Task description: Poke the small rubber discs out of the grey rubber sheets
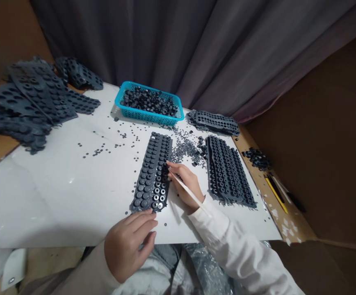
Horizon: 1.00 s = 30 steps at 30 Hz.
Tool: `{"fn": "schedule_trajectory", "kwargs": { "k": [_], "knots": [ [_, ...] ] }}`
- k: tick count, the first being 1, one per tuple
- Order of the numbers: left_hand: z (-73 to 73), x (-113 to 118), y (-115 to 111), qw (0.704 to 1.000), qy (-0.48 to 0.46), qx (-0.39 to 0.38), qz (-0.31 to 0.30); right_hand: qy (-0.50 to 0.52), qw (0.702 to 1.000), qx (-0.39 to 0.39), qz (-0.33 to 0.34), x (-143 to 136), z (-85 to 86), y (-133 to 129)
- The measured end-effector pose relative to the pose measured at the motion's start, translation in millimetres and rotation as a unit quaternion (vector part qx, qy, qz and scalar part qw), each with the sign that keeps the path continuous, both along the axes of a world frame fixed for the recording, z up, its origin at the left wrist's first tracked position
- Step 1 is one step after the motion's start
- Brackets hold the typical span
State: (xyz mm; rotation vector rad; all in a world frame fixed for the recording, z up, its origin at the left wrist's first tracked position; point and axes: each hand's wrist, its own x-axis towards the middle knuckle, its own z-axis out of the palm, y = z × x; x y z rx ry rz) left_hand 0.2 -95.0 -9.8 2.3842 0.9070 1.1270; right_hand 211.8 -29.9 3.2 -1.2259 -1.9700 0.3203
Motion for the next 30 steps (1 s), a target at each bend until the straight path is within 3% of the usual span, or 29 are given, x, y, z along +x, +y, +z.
{"fn": "schedule_trajectory", "kwargs": {
  "k": [4, 10, 18, 23, 30],
  "knots": [
    [-1.9, -0.5, -0.9, 1.000, 0.004, 0.000, 0.000, 0.048, 0.996, -0.047, 0.056, -1.4, -2.9, -0.5],
    [-3.2, -0.1, -0.9, 1.000, 0.004, -0.008, -0.002, 0.040, 0.996, -0.053, 0.061, -2.5, -7.1, -0.2],
    [-1.5, 0.3, -0.1, 1.000, 0.000, -0.005, -0.001, -0.115, 0.992, 0.036, 0.036, 4.3, -6.0, 7.2],
    [-1.5, 0.3, -0.3, 1.000, -0.005, -0.003, 0.002, -0.030, 0.999, 0.020, -0.032, 6.8, 0.1, 12.5],
    [1.6, 1.1, 1.1, 1.000, 0.000, 0.007, 0.001, 0.036, 0.996, -0.064, 0.052, 4.0, -4.2, 12.6]
  ]
}}
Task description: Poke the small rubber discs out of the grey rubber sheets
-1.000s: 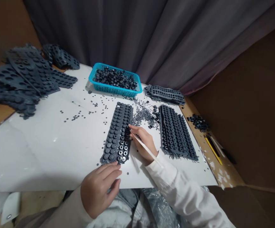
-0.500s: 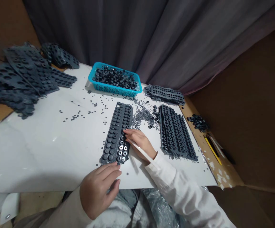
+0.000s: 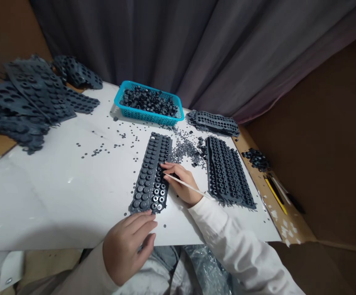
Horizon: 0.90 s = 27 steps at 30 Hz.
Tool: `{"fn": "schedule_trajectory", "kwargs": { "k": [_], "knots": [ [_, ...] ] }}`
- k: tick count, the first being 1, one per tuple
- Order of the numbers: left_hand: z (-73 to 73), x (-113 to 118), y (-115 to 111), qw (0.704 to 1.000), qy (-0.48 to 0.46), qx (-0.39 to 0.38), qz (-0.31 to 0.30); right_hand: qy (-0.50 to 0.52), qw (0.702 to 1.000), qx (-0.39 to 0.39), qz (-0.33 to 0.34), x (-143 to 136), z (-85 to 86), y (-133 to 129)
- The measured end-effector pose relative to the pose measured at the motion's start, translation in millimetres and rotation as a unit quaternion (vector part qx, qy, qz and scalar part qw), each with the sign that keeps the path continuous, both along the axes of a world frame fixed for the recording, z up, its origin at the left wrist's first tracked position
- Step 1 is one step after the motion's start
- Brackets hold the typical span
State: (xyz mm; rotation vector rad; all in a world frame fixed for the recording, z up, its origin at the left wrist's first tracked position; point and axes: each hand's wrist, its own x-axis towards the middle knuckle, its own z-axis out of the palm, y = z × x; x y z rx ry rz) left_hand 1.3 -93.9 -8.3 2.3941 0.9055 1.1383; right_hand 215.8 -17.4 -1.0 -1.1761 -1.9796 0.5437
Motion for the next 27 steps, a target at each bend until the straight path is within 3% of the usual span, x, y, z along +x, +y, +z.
{"fn": "schedule_trajectory", "kwargs": {
  "k": [9, 12, 18, 21, 27],
  "knots": [
    [-0.4, -0.6, -1.0, 1.000, 0.024, -0.012, -0.006, -0.137, 0.988, 0.065, -0.020, 2.5, 1.7, 6.1],
    [-1.1, -0.5, -1.2, 1.000, 0.022, -0.014, -0.007, -0.112, 0.990, 0.069, -0.058, 4.4, 6.0, 9.2],
    [-2.1, -0.1, -1.2, 1.000, 0.022, -0.018, -0.003, -0.008, 1.000, 0.006, 0.024, 3.7, 1.8, 6.8],
    [-1.0, 0.1, -0.6, 1.000, 0.019, -0.016, -0.002, 0.007, 1.000, 0.002, 0.028, 3.3, -1.8, 4.7],
    [2.5, 0.6, 0.3, 1.000, 0.016, -0.012, -0.003, -0.097, 0.994, 0.047, 0.026, 4.3, -3.8, 7.1]
  ]
}}
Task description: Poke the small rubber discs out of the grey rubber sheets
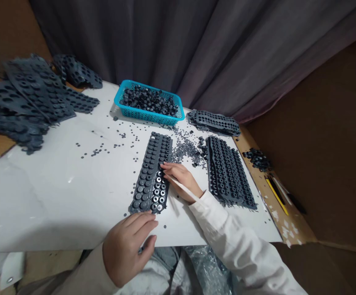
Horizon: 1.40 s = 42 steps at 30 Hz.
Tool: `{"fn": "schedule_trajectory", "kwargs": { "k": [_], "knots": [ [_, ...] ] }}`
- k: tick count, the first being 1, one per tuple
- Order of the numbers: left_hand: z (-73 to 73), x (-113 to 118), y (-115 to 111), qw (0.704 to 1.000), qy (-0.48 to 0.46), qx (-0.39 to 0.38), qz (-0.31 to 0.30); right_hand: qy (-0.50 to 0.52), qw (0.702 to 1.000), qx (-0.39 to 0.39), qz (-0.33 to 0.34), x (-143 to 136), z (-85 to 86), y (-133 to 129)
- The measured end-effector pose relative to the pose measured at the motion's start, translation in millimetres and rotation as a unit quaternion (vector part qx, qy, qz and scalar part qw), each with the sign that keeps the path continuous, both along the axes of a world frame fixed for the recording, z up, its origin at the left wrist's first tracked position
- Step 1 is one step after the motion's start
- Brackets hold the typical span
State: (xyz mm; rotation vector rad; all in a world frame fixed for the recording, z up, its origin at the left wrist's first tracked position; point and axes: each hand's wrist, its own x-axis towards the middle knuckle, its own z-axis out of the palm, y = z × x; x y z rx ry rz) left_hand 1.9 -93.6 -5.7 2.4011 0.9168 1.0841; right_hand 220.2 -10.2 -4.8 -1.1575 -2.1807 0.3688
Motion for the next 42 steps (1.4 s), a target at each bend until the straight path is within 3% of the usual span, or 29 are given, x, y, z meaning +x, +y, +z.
{"fn": "schedule_trajectory", "kwargs": {
  "k": [3, 8, 16, 23, 26, 29, 31, 37, 42],
  "knots": [
    [0.1, -0.2, -0.1, 1.000, 0.001, 0.002, 0.002, -0.053, 0.997, 0.056, -0.019, 2.2, 2.0, 4.5],
    [0.1, -0.7, 0.3, 1.000, 0.002, 0.002, 0.002, 0.022, 0.992, 0.052, -0.110, 4.2, 13.6, 9.0],
    [0.2, 0.2, 0.7, 1.000, 0.002, -0.002, 0.002, 0.108, 0.993, -0.053, -0.019, 2.6, 4.7, 8.4],
    [-2.4, -0.2, -0.6, 1.000, 0.011, -0.003, 0.003, -0.013, 1.000, 0.000, -0.010, 5.5, 0.7, 17.2],
    [-1.5, -0.2, -0.2, 1.000, 0.010, -0.003, 0.005, -0.042, 0.997, 0.045, -0.042, 10.0, 1.3, 25.0],
    [0.3, 0.2, 0.6, 1.000, 0.004, 0.000, 0.005, 0.001, 0.991, 0.071, -0.115, 14.8, 2.5, 31.5],
    [1.2, 0.4, 1.0, 1.000, 0.003, -0.002, 0.004, 0.041, 0.989, 0.054, -0.128, 16.2, 3.6, 32.3],
    [0.5, 0.4, 0.6, 1.000, 0.003, -0.008, 0.005, 0.127, 0.990, -0.059, -0.023, 10.5, 1.1, 24.4],
    [-1.0, 0.5, -0.2, 1.000, 0.001, -0.015, 0.002, 0.131, 0.990, -0.052, -0.017, 8.0, -4.0, 26.0]
  ]
}}
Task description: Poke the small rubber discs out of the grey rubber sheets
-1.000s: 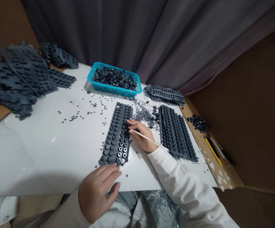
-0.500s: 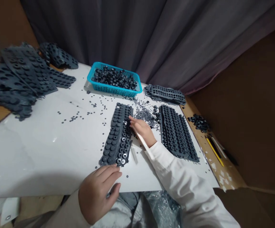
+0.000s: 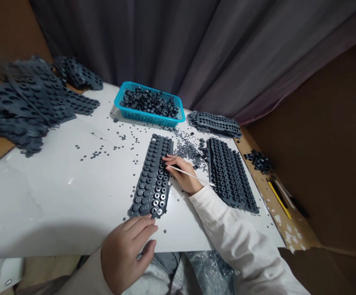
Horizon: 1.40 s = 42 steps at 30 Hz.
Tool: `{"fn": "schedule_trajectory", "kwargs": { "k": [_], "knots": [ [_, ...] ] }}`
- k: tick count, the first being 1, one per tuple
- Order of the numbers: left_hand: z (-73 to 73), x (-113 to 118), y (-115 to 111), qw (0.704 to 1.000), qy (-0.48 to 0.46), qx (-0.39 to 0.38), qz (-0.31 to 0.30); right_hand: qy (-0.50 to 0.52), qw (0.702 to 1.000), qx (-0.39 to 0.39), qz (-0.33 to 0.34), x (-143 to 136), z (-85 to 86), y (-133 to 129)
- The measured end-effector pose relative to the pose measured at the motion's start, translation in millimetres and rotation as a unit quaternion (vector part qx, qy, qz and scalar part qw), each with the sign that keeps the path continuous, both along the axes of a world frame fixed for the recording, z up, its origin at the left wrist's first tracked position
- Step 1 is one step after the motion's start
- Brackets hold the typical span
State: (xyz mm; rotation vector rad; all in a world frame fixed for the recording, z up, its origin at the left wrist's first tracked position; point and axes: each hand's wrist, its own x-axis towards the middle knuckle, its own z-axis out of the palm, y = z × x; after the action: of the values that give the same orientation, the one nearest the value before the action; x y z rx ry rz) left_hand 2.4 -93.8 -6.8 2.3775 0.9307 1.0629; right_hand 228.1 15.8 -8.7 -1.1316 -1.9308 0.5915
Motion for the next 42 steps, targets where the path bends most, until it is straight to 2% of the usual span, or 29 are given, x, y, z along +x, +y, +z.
{"fn": "schedule_trajectory", "kwargs": {
  "k": [11, 15, 19, 22, 24, 28, 31, 36, 42],
  "knots": [
    [1.4, 0.6, 0.2, 1.000, -0.005, 0.002, 0.005, -0.023, 0.999, 0.013, 0.027, 5.1, 2.1, 2.9],
    [0.9, 0.4, -0.2, 1.000, -0.006, 0.003, 0.007, -0.073, 0.996, 0.044, 0.023, 5.3, 0.9, 6.9],
    [-1.0, 0.2, -1.1, 1.000, -0.003, 0.004, 0.009, -0.140, 0.985, 0.097, -0.030, 6.2, -1.3, 11.8],
    [-1.8, 0.4, -1.3, 1.000, -0.002, 0.005, 0.009, -0.109, 0.983, 0.107, -0.104, 7.0, 0.9, 12.9],
    [-1.8, 0.6, -1.3, 1.000, -0.004, 0.006, 0.009, -0.069, 0.987, 0.081, -0.119, 7.2, 4.0, 11.9],
    [-1.4, 1.3, -1.1, 1.000, -0.006, 0.002, 0.010, -0.015, 0.999, 0.009, -0.041, 5.7, 7.4, 8.3],
    [-0.9, 1.8, -1.1, 1.000, -0.010, 0.002, 0.011, -0.007, 1.000, -0.004, -0.012, 4.2, 4.6, 7.7],
    [0.0, 1.7, -0.6, 1.000, -0.010, 0.002, 0.015, -0.044, 0.999, 0.023, -0.012, 4.0, -0.3, 12.0],
    [0.9, 1.9, -0.9, 1.000, -0.011, 0.005, 0.017, -0.169, 0.980, 0.100, -0.041, 6.7, -0.6, 18.9]
  ]
}}
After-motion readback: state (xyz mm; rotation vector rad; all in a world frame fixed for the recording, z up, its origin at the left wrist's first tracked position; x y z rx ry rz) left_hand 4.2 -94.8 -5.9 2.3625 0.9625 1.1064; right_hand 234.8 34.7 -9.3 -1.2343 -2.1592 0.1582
